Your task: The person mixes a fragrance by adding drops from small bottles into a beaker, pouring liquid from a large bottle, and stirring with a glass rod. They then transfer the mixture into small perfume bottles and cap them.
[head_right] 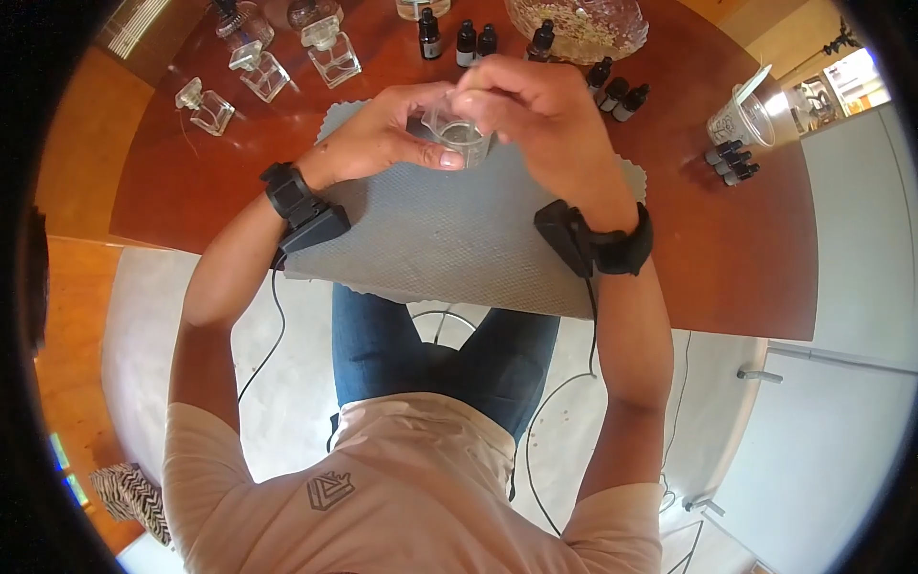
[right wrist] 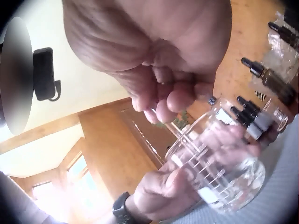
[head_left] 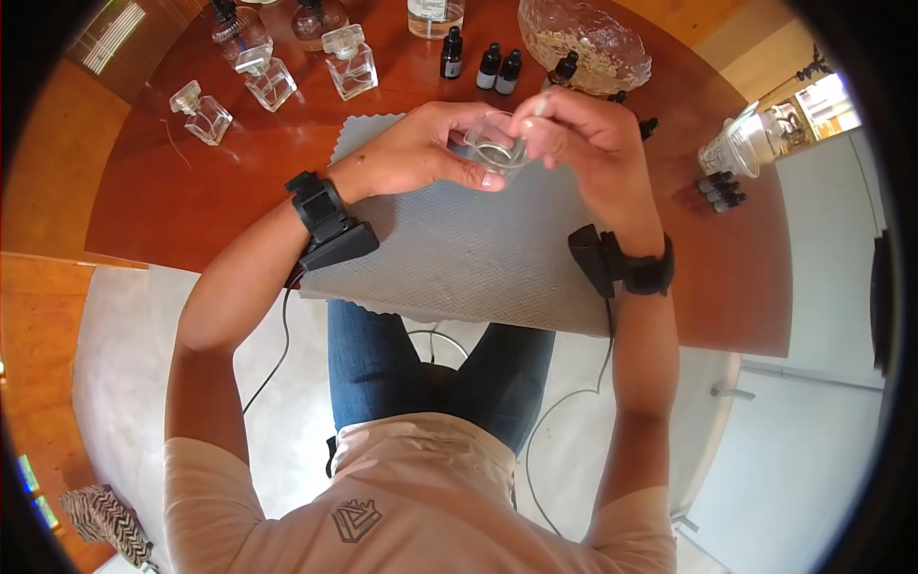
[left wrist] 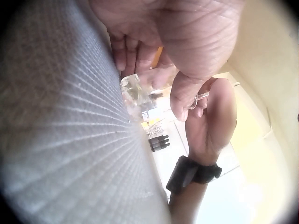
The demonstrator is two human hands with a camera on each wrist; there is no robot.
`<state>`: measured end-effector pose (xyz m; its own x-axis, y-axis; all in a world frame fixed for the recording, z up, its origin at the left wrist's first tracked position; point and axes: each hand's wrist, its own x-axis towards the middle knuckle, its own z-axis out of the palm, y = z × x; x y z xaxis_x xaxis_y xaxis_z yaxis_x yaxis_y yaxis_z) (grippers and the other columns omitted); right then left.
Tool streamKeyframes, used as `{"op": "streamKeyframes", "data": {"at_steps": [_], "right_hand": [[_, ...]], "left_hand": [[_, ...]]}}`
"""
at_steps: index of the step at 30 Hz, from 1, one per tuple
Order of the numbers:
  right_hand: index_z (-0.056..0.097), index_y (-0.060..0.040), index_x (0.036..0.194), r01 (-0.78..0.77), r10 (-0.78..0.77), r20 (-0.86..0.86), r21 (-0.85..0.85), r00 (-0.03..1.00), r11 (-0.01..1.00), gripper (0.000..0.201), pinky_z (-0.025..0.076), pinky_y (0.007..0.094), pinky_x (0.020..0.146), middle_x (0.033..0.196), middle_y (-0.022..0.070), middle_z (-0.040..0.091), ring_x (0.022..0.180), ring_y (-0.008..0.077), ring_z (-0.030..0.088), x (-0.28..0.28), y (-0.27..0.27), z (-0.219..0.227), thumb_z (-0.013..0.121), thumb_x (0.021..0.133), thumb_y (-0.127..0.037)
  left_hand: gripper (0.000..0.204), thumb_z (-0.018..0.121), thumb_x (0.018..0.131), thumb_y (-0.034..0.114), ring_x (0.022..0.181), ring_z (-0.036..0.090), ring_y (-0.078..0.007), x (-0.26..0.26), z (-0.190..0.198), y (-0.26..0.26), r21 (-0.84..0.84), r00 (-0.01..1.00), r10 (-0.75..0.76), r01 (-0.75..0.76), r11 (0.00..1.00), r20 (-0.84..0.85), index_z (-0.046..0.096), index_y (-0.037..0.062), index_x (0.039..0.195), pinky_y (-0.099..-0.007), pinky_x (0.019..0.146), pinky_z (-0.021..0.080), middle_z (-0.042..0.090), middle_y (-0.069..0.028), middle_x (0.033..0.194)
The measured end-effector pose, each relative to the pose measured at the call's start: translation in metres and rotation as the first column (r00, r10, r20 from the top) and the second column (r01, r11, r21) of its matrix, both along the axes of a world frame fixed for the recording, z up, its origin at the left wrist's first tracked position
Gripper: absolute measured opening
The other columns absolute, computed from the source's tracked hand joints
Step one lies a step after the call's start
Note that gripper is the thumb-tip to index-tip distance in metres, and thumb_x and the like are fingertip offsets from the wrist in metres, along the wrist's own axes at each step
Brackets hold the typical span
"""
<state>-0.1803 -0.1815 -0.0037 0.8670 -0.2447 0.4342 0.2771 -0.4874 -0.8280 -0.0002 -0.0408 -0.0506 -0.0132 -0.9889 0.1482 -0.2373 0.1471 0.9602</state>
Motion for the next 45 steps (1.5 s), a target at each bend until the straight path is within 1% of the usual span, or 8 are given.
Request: {"op": "streamKeyframes", "data": {"at_steps": [8,14,17,20,23,26,29,45], "right_hand": [[0.064,0.0019,0.09,0.244,-0.234,0.105,-0.1,0.967,0.965,0.01,0.043,0.0269,0.06,0.073,0.0056,0.058,0.066,0.0097,0.05,0.0,0.0,-0.005,0.065,0.093,-0.008],[0.064,0.0017,0.09,0.215,-0.187,0.165,-0.17,0.968,0.962,0.01,0.041,0.0266,0.059,0.07,0.0048,0.056,0.064,0.0086,0.049,0.004,0.002,-0.004,0.065,0.095,-0.007],[0.065,0.0022,0.09,-0.002,0.0,-0.029,-0.05,1.0,0.999,0.01,0.041,0.0264,0.058,0.07,0.0046,0.056,0.064,0.0083,0.049,-0.006,0.001,0.007,0.065,0.095,-0.007],[0.065,0.0026,0.091,0.203,-0.197,0.063,-0.099,0.978,0.974,0.012,0.041,0.0264,0.059,0.07,0.0036,0.056,0.065,0.0081,0.049,-0.001,0.004,0.002,0.065,0.095,-0.009],[0.065,0.0025,0.089,-0.02,0.018,-0.074,-0.026,0.997,0.999,0.013,0.042,0.0266,0.059,0.071,0.0022,0.057,0.065,0.0079,0.05,-0.007,0.004,0.011,0.064,0.096,-0.008],[0.064,0.0023,0.088,0.157,-0.152,0.049,-0.114,0.987,0.981,0.014,0.041,0.026,0.059,0.072,0.0012,0.058,0.066,0.0075,0.049,-0.001,0.001,0.001,0.063,0.096,-0.008],[0.064,0.0022,0.088,-0.079,0.083,-0.088,0.057,0.993,0.995,0.014,0.043,0.0255,0.059,0.073,0.0017,0.059,0.066,0.0075,0.051,-0.007,0.008,0.012,0.063,0.097,-0.008],[0.066,0.0013,0.085,0.281,-0.262,0.116,-0.206,0.958,0.937,0.017,0.041,0.0261,0.054,0.066,0.0037,0.059,0.059,0.0073,0.05,0.001,0.011,0.002,0.068,0.096,-0.011]], "left_hand": [[0.061,0.087,0.082,0.024,0.114,0.061,-0.0183,-0.002,0.0,-0.001,0.009,1.0,0.004,-0.004,1.0,-0.001,0.062,0.0053,0.135,-0.0342,0.099,0.048,0.069,-0.0091,0.121],[0.064,0.087,0.082,0.026,0.114,0.061,-0.0185,-0.004,-0.002,-0.001,0.022,1.0,0.015,-0.014,1.0,-0.012,0.061,0.0055,0.136,-0.0339,0.099,0.049,0.068,-0.0101,0.123],[0.065,0.087,0.082,0.026,0.114,0.061,-0.0183,-0.002,0.002,-0.001,0.01,1.0,0.001,-0.001,1.0,0.009,0.06,0.0056,0.137,-0.0337,0.099,0.048,0.067,-0.0105,0.124],[0.065,0.087,0.082,0.026,0.113,0.061,-0.0185,-0.002,0.002,0.0,0.036,0.999,-0.002,0.003,0.999,-0.035,0.061,0.0059,0.137,-0.0341,0.099,0.048,0.067,-0.0107,0.124],[0.064,0.087,0.082,0.026,0.112,0.061,-0.0183,-0.003,0.001,-0.001,0.034,1.0,-0.005,0.005,0.999,-0.012,0.061,0.0063,0.137,-0.0341,0.099,0.048,0.067,-0.0106,0.124],[0.064,0.087,0.082,0.026,0.111,0.061,-0.0179,-0.001,0.002,0.0,0.044,1.0,-0.013,0.013,0.999,-0.009,0.061,0.0066,0.137,-0.034,0.099,0.048,0.067,-0.0098,0.124],[0.063,0.087,0.082,0.026,0.111,0.061,-0.0181,-0.001,0.003,-0.002,0.038,0.999,-0.034,0.035,0.999,-0.022,0.061,0.0066,0.136,-0.0339,0.098,0.048,0.068,-0.009,0.124],[0.062,0.086,0.083,0.021,0.116,0.06,-0.0171,-0.001,0.0,-0.002,0.012,1.0,-0.004,0.004,1.0,0.024,0.059,0.0057,0.137,-0.0331,0.099,0.051,0.066,-0.0072,0.124]]}}
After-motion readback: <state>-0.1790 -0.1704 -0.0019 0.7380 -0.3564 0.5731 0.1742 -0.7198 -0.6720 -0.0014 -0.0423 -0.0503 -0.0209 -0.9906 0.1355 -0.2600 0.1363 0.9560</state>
